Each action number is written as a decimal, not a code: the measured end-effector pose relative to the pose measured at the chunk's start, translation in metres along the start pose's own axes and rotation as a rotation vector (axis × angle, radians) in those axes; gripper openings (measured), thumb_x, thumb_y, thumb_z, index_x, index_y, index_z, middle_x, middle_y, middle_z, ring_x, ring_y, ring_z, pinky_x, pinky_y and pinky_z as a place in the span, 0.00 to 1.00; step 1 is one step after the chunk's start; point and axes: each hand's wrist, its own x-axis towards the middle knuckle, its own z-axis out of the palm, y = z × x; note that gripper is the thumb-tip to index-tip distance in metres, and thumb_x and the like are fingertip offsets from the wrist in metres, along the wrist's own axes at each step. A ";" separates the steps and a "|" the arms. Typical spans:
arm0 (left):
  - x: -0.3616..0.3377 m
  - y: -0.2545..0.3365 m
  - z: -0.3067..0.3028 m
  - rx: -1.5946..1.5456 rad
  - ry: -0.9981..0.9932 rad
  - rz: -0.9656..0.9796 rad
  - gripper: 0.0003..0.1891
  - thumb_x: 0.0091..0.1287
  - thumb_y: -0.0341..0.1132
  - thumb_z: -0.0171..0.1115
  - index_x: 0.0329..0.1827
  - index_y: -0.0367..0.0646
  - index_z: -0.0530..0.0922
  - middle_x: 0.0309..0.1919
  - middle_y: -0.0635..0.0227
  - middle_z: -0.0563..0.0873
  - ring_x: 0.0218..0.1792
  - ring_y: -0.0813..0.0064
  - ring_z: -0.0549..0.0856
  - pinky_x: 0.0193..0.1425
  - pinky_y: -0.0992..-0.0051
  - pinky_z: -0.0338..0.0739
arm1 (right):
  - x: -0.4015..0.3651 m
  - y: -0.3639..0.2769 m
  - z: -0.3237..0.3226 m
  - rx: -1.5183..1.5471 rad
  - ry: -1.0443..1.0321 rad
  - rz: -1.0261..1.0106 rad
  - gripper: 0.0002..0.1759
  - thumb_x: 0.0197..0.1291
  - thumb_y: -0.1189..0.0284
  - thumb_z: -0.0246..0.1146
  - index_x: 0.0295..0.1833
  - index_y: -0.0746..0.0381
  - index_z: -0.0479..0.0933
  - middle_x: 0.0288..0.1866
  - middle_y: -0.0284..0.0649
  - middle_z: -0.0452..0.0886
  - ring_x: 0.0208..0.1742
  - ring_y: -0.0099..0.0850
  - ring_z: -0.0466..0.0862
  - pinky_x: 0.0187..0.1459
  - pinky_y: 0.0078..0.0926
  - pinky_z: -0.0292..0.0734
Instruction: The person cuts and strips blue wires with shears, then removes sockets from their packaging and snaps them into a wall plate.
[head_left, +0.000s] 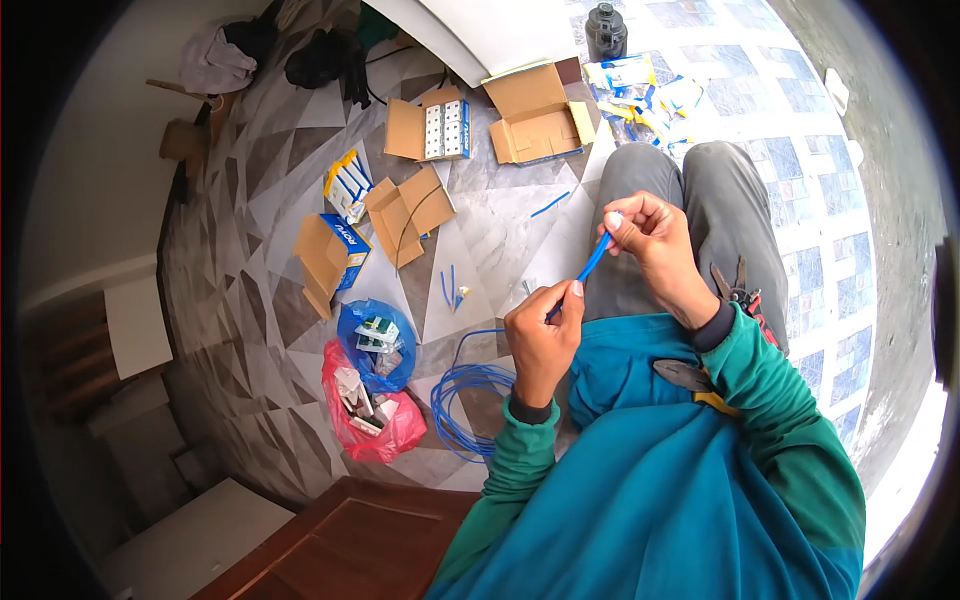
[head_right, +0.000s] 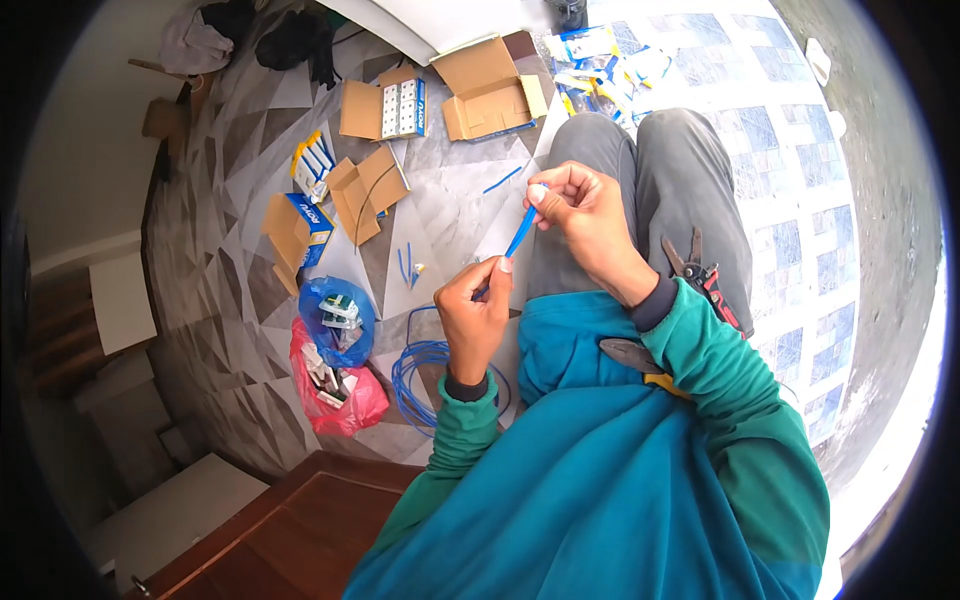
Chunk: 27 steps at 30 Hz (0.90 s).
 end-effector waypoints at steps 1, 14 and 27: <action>0.001 0.001 -0.001 0.017 0.016 0.011 0.06 0.63 0.30 0.64 0.34 0.36 0.83 0.17 0.65 0.77 0.14 0.77 0.71 0.20 0.73 0.61 | 0.001 0.001 0.001 -0.001 -0.002 -0.014 0.05 0.61 0.75 0.65 0.39 0.66 0.78 0.32 0.36 0.83 0.30 0.18 0.79 0.32 0.16 0.74; 0.010 -0.028 -0.045 0.128 0.066 -0.023 0.09 0.66 0.31 0.62 0.32 0.32 0.82 0.18 0.68 0.78 0.20 0.79 0.73 0.24 0.76 0.65 | -0.076 -0.084 -0.066 -1.647 0.031 -0.256 0.32 0.52 0.49 0.67 0.47 0.68 0.74 0.40 0.47 0.74 0.42 0.42 0.78 0.42 0.38 0.73; 0.007 -0.017 -0.046 0.066 0.037 0.006 0.08 0.62 0.31 0.65 0.30 0.34 0.81 0.15 0.67 0.73 0.15 0.78 0.67 0.20 0.75 0.58 | -0.126 -0.107 -0.088 -1.129 -0.061 0.302 0.10 0.53 0.78 0.63 0.42 0.70 0.77 0.43 0.46 0.75 0.46 0.39 0.79 0.49 0.32 0.72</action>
